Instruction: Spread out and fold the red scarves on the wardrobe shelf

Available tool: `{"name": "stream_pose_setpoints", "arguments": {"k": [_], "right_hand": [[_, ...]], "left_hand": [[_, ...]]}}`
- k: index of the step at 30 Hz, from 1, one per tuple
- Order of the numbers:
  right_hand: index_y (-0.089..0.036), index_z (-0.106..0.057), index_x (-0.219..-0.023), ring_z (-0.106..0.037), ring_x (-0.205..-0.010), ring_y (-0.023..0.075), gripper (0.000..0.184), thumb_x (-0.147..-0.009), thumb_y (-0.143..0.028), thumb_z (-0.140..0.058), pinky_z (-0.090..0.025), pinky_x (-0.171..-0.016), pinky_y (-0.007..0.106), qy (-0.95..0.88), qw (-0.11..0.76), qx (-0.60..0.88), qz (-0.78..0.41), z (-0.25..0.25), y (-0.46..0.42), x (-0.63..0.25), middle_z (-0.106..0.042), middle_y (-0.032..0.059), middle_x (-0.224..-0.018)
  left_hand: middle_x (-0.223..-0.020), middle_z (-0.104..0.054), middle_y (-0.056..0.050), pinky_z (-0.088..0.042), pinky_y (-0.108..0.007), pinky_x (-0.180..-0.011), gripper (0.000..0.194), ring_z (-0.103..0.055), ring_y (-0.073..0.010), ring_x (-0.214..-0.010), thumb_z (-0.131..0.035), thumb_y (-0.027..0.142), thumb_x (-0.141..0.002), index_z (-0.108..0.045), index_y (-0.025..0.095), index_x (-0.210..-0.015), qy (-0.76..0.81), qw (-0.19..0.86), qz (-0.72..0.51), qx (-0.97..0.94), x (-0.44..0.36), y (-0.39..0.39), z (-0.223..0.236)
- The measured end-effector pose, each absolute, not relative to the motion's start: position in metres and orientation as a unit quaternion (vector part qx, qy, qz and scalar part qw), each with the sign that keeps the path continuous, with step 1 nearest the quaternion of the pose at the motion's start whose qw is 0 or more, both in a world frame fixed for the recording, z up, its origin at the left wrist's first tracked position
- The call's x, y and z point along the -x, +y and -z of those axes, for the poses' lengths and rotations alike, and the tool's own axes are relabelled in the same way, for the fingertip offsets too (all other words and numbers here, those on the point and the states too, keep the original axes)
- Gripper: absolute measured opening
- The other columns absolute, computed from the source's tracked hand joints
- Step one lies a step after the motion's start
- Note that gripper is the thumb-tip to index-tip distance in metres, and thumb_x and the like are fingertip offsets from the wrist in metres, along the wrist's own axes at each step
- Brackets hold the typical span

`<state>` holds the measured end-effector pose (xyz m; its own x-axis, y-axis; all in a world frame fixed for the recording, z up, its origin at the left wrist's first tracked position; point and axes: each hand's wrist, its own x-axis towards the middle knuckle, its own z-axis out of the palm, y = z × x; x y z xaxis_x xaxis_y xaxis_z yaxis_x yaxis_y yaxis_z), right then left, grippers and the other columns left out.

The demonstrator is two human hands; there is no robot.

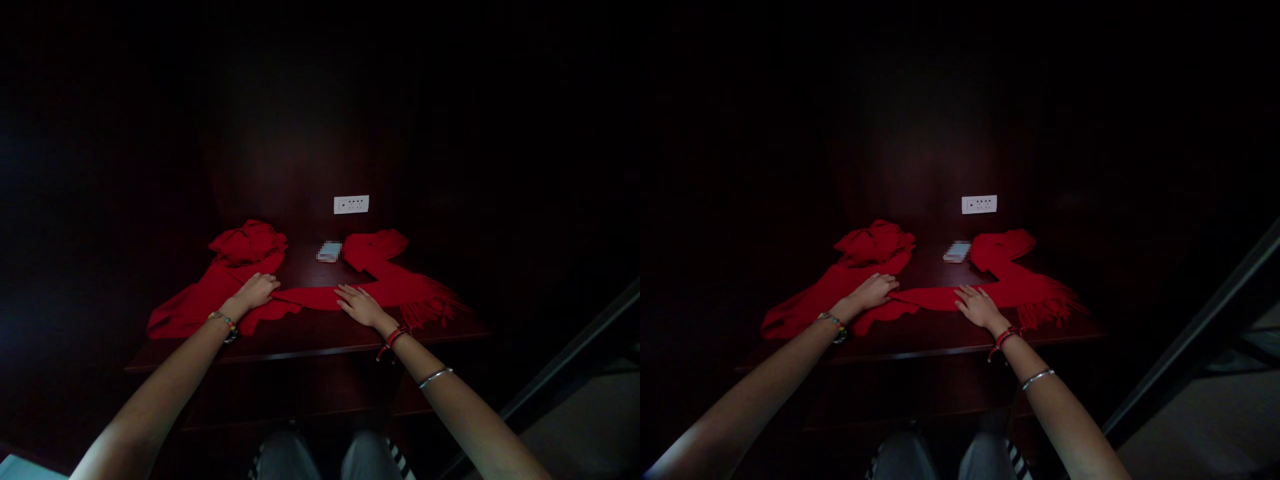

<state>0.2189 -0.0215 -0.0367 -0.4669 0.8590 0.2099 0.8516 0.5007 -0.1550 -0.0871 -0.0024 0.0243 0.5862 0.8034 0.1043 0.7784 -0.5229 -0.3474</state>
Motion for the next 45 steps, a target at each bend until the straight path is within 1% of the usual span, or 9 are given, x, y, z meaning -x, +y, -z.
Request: {"name": "stream_pose_setpoints", "arguments": {"k": [7, 13, 21, 25, 31, 35, 38, 42, 45], "right_hand": [[-0.021, -0.034, -0.129, -0.024, -0.125, 0.0174, 0.049, -0.087, -0.043, -0.022, -0.017, -0.102, 0.037, -0.849, 0.134, 0.511, -0.012, 0.038, -0.019, -0.219, -0.031, 0.0043, -0.136], [-0.02, -0.035, -0.129, -0.026, -0.125, 0.0173, 0.049, -0.087, -0.042, -0.022, -0.017, -0.102, 0.036, -0.849, 0.143, 0.509, -0.009, 0.039, -0.018, -0.219, -0.032, 0.0045, -0.135], [-0.02, -0.036, -0.129, -0.026, -0.124, 0.0172, 0.049, -0.087, -0.042, -0.023, -0.018, -0.102, 0.036, -0.85, 0.141, 0.508, -0.009, 0.039, -0.018, -0.22, -0.032, 0.0044, -0.135], [-0.02, -0.037, -0.128, -0.027, -0.124, 0.0172, 0.048, -0.087, -0.041, -0.023, -0.018, -0.102, 0.035, -0.848, 0.146, 0.509, -0.002, 0.04, -0.018, -0.22, -0.034, 0.0044, -0.135], [-0.021, -0.034, -0.13, -0.027, -0.124, 0.0178, 0.048, -0.088, -0.041, -0.022, -0.019, -0.102, 0.037, -0.856, 0.138, 0.499, 0.012, 0.041, -0.019, -0.223, -0.032, 0.0043, -0.136], [-0.021, -0.032, -0.131, -0.025, -0.125, 0.0178, 0.048, -0.088, -0.041, -0.02, -0.02, -0.102, 0.038, -0.858, 0.125, 0.499, 0.012, 0.04, -0.019, -0.224, -0.03, 0.004, -0.136], [-0.021, -0.032, -0.131, -0.025, -0.125, 0.0181, 0.049, -0.088, -0.041, -0.02, -0.02, -0.102, 0.037, -0.857, 0.12, 0.5, 0.011, 0.04, -0.019, -0.225, -0.029, 0.0038, -0.137], [-0.021, -0.031, -0.131, -0.024, -0.126, 0.0181, 0.049, -0.088, -0.04, -0.019, -0.019, -0.102, 0.037, -0.86, 0.111, 0.498, 0.01, 0.04, -0.02, -0.225, -0.028, 0.0034, -0.137], [-0.021, -0.03, -0.131, -0.023, -0.126, 0.0179, 0.049, -0.088, -0.04, -0.019, -0.019, -0.102, 0.038, -0.859, 0.11, 0.501, 0.004, 0.039, -0.02, -0.225, -0.028, 0.0032, -0.137]], "left_hand": [[-0.103, -0.051, -0.008, -0.042, -0.027, -0.074, 0.026, -0.051, -0.0187, -0.091, -0.04, 0.012, -0.075, -0.05, 0.018, -0.099, -0.475, 0.177, 0.011, 0.862, 0.102, -0.011, -0.035], [-0.102, -0.051, -0.006, -0.041, -0.029, -0.081, 0.026, -0.048, -0.0183, -0.097, -0.035, 0.009, -0.076, -0.05, 0.021, -0.094, -0.469, 0.21, 0.043, 0.857, 0.13, -0.039, -0.036], [-0.115, -0.048, -0.009, -0.043, -0.03, -0.08, 0.03, -0.049, -0.0215, -0.103, -0.038, 0.017, -0.079, -0.05, 0.021, -0.107, -0.513, 0.198, -0.018, 0.835, 0.155, -0.052, -0.019], [-0.12, -0.046, -0.011, -0.039, -0.034, -0.084, 0.035, -0.046, -0.0231, -0.106, -0.036, 0.034, -0.083, -0.049, 0.02, -0.113, -0.514, 0.197, -0.001, 0.835, 0.156, -0.053, -0.02], [-0.139, -0.025, -0.005, -0.023, -0.041, -0.096, 0.048, -0.023, -0.0234, -0.125, -0.027, 0.041, -0.086, -0.026, 0.028, -0.132, -0.547, 0.175, -0.035, 0.818, 0.192, -0.043, -0.003], [-0.142, -0.012, -0.005, -0.026, -0.04, -0.095, 0.05, -0.022, -0.0258, -0.125, -0.028, 0.04, -0.086, -0.017, 0.03, -0.134, -0.563, 0.172, -0.059, 0.806, 0.212, -0.036, -0.001], [-0.142, -0.015, -0.007, -0.028, -0.041, -0.093, 0.05, -0.027, -0.0273, -0.123, -0.028, 0.038, -0.086, -0.017, 0.03, -0.134, -0.563, 0.194, -0.052, 0.802, 0.218, -0.038, -0.003], [-0.135, -0.031, -0.009, -0.03, -0.043, -0.091, 0.048, -0.036, -0.0268, -0.117, -0.029, 0.033, -0.086, -0.021, 0.028, -0.133, -0.569, 0.225, -0.042, 0.79, 0.226, -0.043, -0.001], [-0.136, -0.03, -0.009, -0.031, -0.042, -0.093, 0.047, -0.034, -0.0256, -0.119, -0.031, 0.026, -0.085, -0.029, 0.024, -0.131, -0.555, 0.24, -0.027, 0.796, 0.225, -0.046, -0.001]]}}
